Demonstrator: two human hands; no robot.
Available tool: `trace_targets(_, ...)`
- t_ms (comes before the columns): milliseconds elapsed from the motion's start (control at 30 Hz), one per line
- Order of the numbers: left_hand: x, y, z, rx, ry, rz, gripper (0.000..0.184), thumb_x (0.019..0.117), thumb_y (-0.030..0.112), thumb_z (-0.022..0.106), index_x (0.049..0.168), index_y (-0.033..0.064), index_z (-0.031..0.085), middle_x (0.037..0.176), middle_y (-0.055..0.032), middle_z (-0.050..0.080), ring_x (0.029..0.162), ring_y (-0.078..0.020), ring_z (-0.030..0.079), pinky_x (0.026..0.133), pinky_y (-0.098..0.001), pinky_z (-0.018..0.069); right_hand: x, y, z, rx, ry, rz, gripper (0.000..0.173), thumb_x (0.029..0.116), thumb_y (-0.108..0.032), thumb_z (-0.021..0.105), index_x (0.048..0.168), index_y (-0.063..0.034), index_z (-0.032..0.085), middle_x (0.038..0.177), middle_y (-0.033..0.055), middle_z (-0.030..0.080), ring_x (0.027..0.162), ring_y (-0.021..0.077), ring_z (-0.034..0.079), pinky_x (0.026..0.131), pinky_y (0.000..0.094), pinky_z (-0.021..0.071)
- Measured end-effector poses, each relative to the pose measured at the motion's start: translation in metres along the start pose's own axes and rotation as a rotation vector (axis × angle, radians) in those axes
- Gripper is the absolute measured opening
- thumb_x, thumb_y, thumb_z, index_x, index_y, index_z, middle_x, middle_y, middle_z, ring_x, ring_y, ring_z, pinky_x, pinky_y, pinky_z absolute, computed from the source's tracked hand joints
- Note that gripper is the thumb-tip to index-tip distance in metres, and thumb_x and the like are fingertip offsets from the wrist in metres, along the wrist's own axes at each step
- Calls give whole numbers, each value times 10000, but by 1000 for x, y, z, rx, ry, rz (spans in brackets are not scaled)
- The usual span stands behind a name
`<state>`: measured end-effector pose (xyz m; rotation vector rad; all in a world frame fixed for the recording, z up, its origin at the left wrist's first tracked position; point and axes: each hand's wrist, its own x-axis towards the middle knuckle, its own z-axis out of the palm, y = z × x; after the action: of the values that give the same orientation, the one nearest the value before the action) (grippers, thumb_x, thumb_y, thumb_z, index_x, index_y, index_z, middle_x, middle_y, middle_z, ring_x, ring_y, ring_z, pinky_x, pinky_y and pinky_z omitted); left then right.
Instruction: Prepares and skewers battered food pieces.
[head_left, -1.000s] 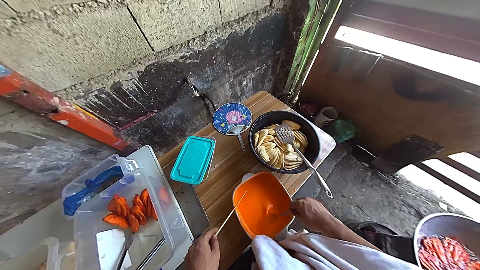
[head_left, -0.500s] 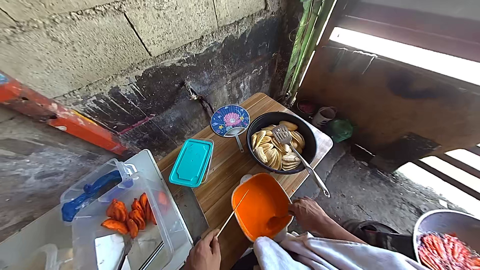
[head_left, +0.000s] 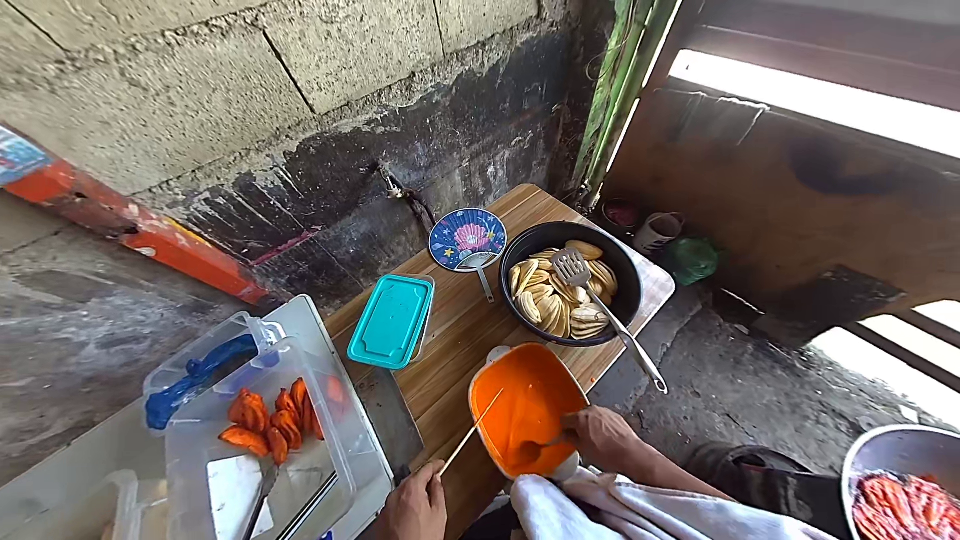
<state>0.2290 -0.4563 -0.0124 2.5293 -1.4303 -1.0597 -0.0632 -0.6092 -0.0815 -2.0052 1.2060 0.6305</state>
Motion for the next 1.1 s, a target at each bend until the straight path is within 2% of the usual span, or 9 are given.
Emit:
trace_targets(100,0,0,-2,-4,4,7,352,1045,196,489,1301,114,716,1136,-157,754,1077,-341,716,970,-560,530,1,3,-1,-43,111,111,411,1101,-375,397,1186,-80,670,1136,206,715,1140,394,673,1006,585,496)
trace_targets(167,-1,-3,-2,-8,19,-1,351,1046,196,489,1300,115,717,1133,-151,756,1071,-330,718,971,-549,531,1,2,-6,-3,180,160,427,1109,-401,372,1195,-100,662,1126,194,714,1117,384,687,946,580,532)
trace_targets(267,-1,-4,-1,-8,19,-7,350,1046,194,490,1297,108,718,1131,-156,756,1078,-336,716,979,-547,529,0,4,-4,-21,53,26,419,1088,-430,426,1151,-101,676,1089,197,721,1076,406,693,893,633,537)
trace_targets(333,1,-3,0,-1,12,3,355,1046,196,483,1296,107,719,1126,-160,757,1075,-341,718,973,-554,531,3,9,-2,-62,-3,29,412,1084,-418,447,1159,-90,685,1125,207,719,1121,411,677,958,632,509)
trace_targets(467,2,0,-1,0,-5,-15,356,1050,196,482,1309,114,712,1147,-159,752,1088,-338,713,983,-545,527,3,12,-7,-10,137,116,426,1108,-408,376,1193,-98,657,1113,195,716,1110,389,688,928,587,533)
trace_targets(567,3,0,0,11,-12,-15,353,1048,190,484,1303,112,716,1141,-160,753,1093,-342,711,984,-544,527,3,8,-5,-20,38,3,426,1090,-432,426,1156,-95,678,1097,199,722,1089,403,691,908,623,533)
trace_targets(867,5,5,-2,5,8,-10,355,1050,191,481,1303,109,716,1124,-161,756,1066,-343,717,967,-545,532,13,-10,-10,-4,39,23,422,1088,-419,437,1156,-79,677,1123,202,714,1114,403,680,929,623,527)
trace_targets(1000,4,6,-4,8,14,-9,357,1050,196,482,1310,115,712,1119,-155,757,1061,-335,718,964,-535,533,18,-17,-14,36,138,179,400,1103,-385,381,1218,-106,643,1139,186,715,1125,380,687,930,576,538)
trace_targets(1100,3,0,0,-8,29,-9,348,1044,186,492,1296,104,718,1114,-164,756,1053,-341,720,960,-547,536,19,-20,-13,8,75,72,409,1099,-399,409,1189,-83,653,1131,200,709,1125,393,679,936,601,528)
